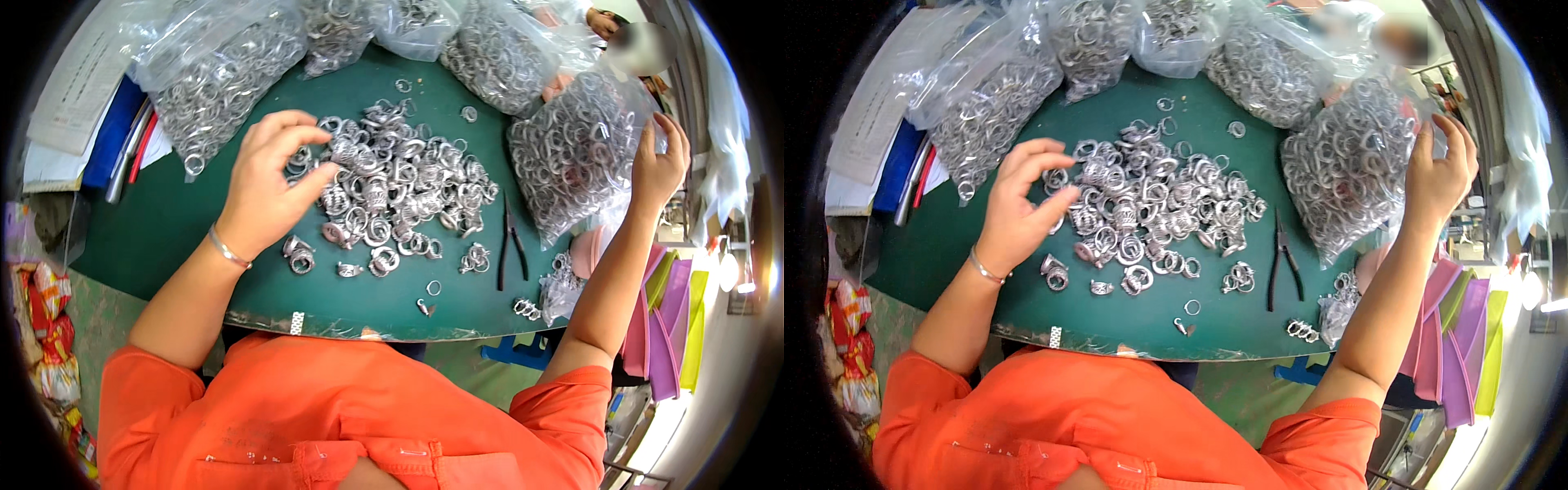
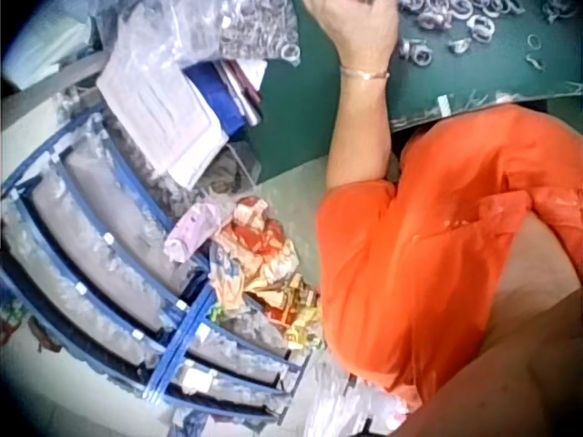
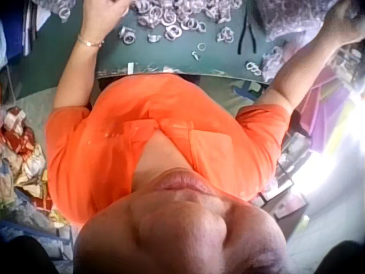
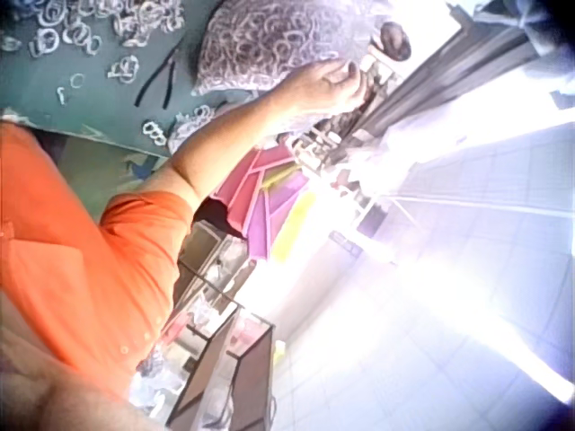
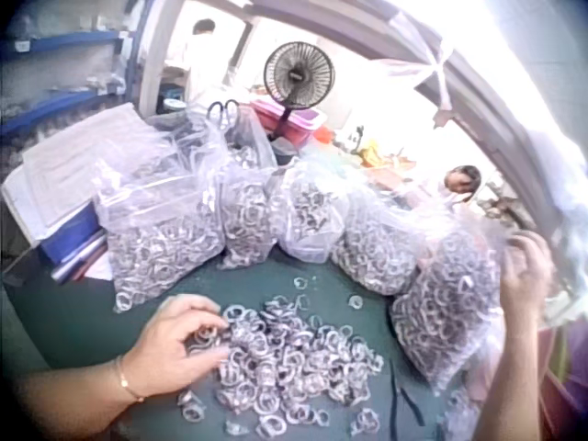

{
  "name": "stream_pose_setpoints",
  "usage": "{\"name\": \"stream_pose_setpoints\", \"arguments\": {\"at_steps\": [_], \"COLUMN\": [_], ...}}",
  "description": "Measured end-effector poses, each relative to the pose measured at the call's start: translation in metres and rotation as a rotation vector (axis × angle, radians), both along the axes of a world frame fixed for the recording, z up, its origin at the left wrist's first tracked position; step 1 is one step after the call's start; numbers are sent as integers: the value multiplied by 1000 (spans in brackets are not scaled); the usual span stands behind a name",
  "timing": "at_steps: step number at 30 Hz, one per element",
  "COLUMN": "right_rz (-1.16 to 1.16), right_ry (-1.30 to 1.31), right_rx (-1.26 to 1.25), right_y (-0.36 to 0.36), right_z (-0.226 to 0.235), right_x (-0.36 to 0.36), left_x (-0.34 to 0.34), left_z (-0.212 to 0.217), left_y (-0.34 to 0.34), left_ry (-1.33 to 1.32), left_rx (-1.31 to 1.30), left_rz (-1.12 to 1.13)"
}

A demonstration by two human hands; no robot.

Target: The person assembles small metal hardware components by hand at a green workbench. They repeatedly pick up a metal ring and a decorative metal piece, interlock them, and place the assembled unit into a clear plastic bag. The process is continuous and repetitive throughout the clip.

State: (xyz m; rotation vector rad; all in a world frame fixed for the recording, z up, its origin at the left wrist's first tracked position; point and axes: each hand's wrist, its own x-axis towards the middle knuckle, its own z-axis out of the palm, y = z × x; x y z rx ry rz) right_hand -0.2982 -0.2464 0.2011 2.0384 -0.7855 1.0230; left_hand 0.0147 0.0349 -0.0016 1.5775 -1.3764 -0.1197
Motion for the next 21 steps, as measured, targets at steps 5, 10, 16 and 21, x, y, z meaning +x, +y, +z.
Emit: {"name": "stream_pose_setpoints", "arguments": {"at_steps": [5, 10, 16, 21], "right_rz": [468, 533, 588, 792], "right_ry": [122, 437, 232, -296], "right_rx": [401, 915, 1006, 1538], "right_y": [83, 113, 108, 113], "right_z": [-75, -152, -154, -140], "right_x": [80, 100, 99, 89], "left_x": [-6, -9, -7, -14], "left_z": [-9, -3, 0, -2], "left_y": [8, 6, 2, 3], "left_ry": [-96, 15, 316, 237], "left_rx": [291, 246, 146, -16], "left_rz": [-138, -189, -158, -135]}}
